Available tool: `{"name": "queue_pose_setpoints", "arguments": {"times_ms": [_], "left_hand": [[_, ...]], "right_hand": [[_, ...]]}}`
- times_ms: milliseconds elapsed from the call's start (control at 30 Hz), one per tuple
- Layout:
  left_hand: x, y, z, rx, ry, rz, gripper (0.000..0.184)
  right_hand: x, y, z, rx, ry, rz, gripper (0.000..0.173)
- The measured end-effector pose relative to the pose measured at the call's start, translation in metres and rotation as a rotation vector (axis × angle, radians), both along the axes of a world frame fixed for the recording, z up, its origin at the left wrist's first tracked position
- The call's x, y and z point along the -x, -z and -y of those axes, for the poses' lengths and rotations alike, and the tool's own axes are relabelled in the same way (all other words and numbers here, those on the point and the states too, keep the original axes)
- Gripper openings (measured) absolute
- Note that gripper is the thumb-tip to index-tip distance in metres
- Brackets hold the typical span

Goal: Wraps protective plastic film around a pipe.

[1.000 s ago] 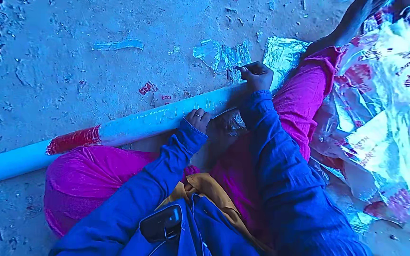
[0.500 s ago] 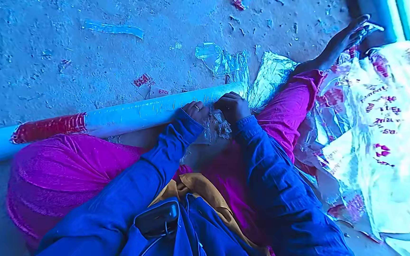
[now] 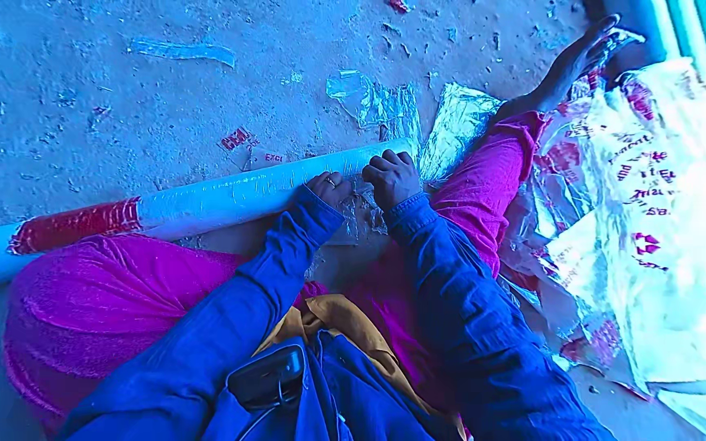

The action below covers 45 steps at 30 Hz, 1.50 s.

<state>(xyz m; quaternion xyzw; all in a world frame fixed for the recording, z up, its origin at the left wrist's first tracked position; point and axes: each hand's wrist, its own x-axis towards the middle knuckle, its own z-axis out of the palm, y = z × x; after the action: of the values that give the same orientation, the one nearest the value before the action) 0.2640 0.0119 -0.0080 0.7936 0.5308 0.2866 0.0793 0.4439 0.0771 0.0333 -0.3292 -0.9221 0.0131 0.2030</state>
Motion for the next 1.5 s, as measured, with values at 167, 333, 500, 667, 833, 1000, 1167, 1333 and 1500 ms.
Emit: {"name": "queue_pose_setpoints", "arguments": {"times_ms": [167, 333, 500, 667, 833, 1000, 1167, 1333, 1500], "left_hand": [[0.000, -0.003, 0.000, 0.030, 0.000, -0.003, 0.018], [-0.003, 0.003, 0.000, -0.080, -0.035, -0.006, 0.011], [-0.004, -0.002, 0.002, -0.068, -0.037, -0.006, 0.011], [-0.003, 0.002, 0.000, -0.092, -0.037, -0.024, 0.008], [-0.002, 0.004, -0.001, -0.092, -0.056, -0.020, 0.005], [-0.006, -0.016, 0.002, 0.079, -0.019, -0.035, 0.013], [0.006, -0.032, -0.004, 0.280, 0.001, -0.022, 0.021], [0.003, -0.056, -0.003, 0.441, 0.015, -0.044, 0.025], [0.013, -0.083, 0.004, 0.624, -0.003, -0.059, 0.027]], "right_hand": [[-0.004, -0.003, 0.000, 0.026, 0.046, 0.031, 0.013], [-0.013, -0.008, -0.003, 0.074, 0.116, 0.061, 0.013], [-0.033, -0.020, -0.016, 0.195, 0.235, 0.119, 0.018], [-0.052, -0.030, -0.027, 0.242, 0.319, 0.168, 0.021], [-0.057, -0.035, -0.034, 0.277, 0.354, 0.223, 0.022], [-0.066, -0.043, -0.026, 0.260, 0.442, 0.224, 0.015], [-0.082, -0.035, -0.038, 0.300, 0.562, -0.004, 0.015], [-0.045, 0.005, -0.054, 0.406, 0.500, -0.421, 0.023], [-0.020, 0.044, -0.077, 0.612, 0.491, -0.883, 0.029]]}}
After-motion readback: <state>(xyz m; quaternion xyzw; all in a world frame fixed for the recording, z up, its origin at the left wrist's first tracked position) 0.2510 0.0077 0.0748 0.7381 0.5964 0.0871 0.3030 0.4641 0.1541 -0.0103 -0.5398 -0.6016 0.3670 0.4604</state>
